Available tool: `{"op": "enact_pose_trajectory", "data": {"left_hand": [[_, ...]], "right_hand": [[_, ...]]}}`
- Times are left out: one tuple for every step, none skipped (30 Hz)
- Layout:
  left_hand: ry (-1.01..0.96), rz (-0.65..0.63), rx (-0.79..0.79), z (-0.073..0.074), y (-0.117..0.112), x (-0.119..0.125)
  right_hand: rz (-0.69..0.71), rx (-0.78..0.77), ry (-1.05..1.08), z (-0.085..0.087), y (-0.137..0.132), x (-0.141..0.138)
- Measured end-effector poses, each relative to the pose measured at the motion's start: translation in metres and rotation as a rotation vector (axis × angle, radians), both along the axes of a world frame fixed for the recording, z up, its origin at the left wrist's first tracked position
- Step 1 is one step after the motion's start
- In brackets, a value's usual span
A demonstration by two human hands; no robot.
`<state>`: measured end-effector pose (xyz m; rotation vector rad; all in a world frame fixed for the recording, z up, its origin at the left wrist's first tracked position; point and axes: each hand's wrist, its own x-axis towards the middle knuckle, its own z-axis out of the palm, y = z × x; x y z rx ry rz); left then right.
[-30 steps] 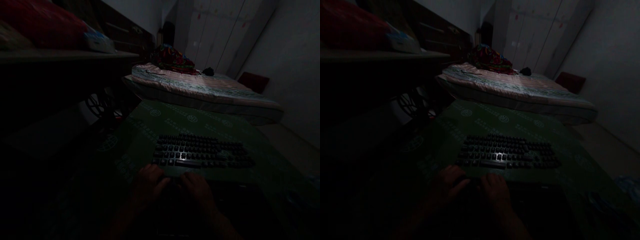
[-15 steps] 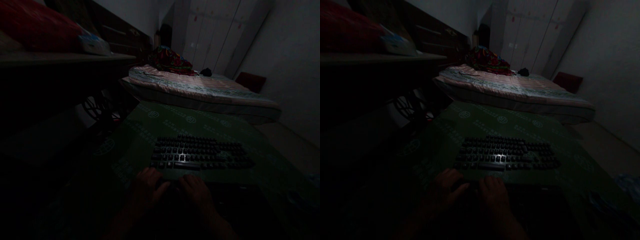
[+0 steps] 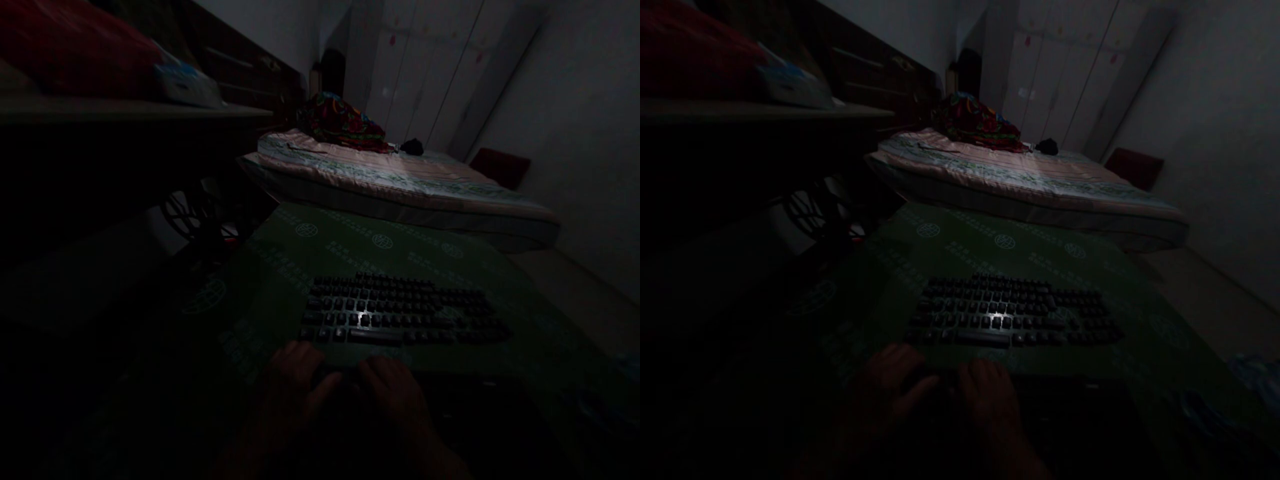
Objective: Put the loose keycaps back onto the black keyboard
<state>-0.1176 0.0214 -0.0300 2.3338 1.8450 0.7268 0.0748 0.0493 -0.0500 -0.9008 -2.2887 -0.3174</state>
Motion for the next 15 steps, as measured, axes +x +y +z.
{"op": "enact_pose_trajectory", "data": {"left_hand": [[0.002, 0.005, 0.001, 0.000, 0.000, 0.000], [0.005, 0.011, 0.003, 0.000, 0.000, 0.001], [0.006, 0.017, 0.006, 0.000, 0.000, 0.001], [0.006, 0.019, 0.009, 0.001, 0.000, 0.001], [0.006, 0.021, 0.012, 0.001, -0.001, 0.001], [0.005, 0.022, 0.015, 0.001, -0.001, 0.001], [0.004, 0.022, 0.017, 0.001, -0.001, 0.001], [0.003, 0.020, 0.012, 0.001, -0.001, 0.001], [0.001, 0.019, 0.007, 0.001, -0.001, 0.001], [-0.002, 0.019, -0.001, 0.001, -0.001, 0.001], [-0.006, 0.019, -0.007, 0.001, -0.001, 0.001], [-0.009, 0.017, -0.010, 0.001, -0.001, 0.000], [-0.010, 0.018, -0.011, 0.001, -0.002, 0.000], [-0.010, 0.015, -0.008, 0.001, -0.002, 0.000], [-0.006, 0.011, -0.003, 0.001, -0.002, 0.000]], "right_hand": [[-0.001, 0.005, 0.000, 0.000, 0.000, 0.000], [-0.005, 0.013, 0.003, 0.000, 0.000, 0.000], [-0.008, 0.014, 0.006, 0.000, 0.000, 0.000], [-0.013, 0.009, 0.007, 0.000, 0.000, 0.000], [-0.017, -0.002, 0.003, 0.000, -0.001, 0.000], [-0.019, -0.014, -0.004, 0.000, -0.001, 0.000], [-0.016, -0.025, -0.012, 0.000, -0.001, -0.001], [-0.015, -0.038, -0.019, 0.000, -0.002, -0.001], [-0.017, -0.049, -0.019, 0.000, -0.003, -0.002], [-0.023, -0.065, -0.015, 0.000, -0.004, -0.002], [-0.027, -0.083, -0.006, 0.000, -0.004, -0.002], [-0.030, -0.098, 0.004, 0.002, -0.005, -0.001], [-0.031, -0.105, 0.012, 0.004, -0.004, 0.000], [-0.031, -0.098, 0.015, 0.007, -0.003, 0.002], [-0.029, -0.080, 0.014, 0.011, 0.000, 0.004]]}}
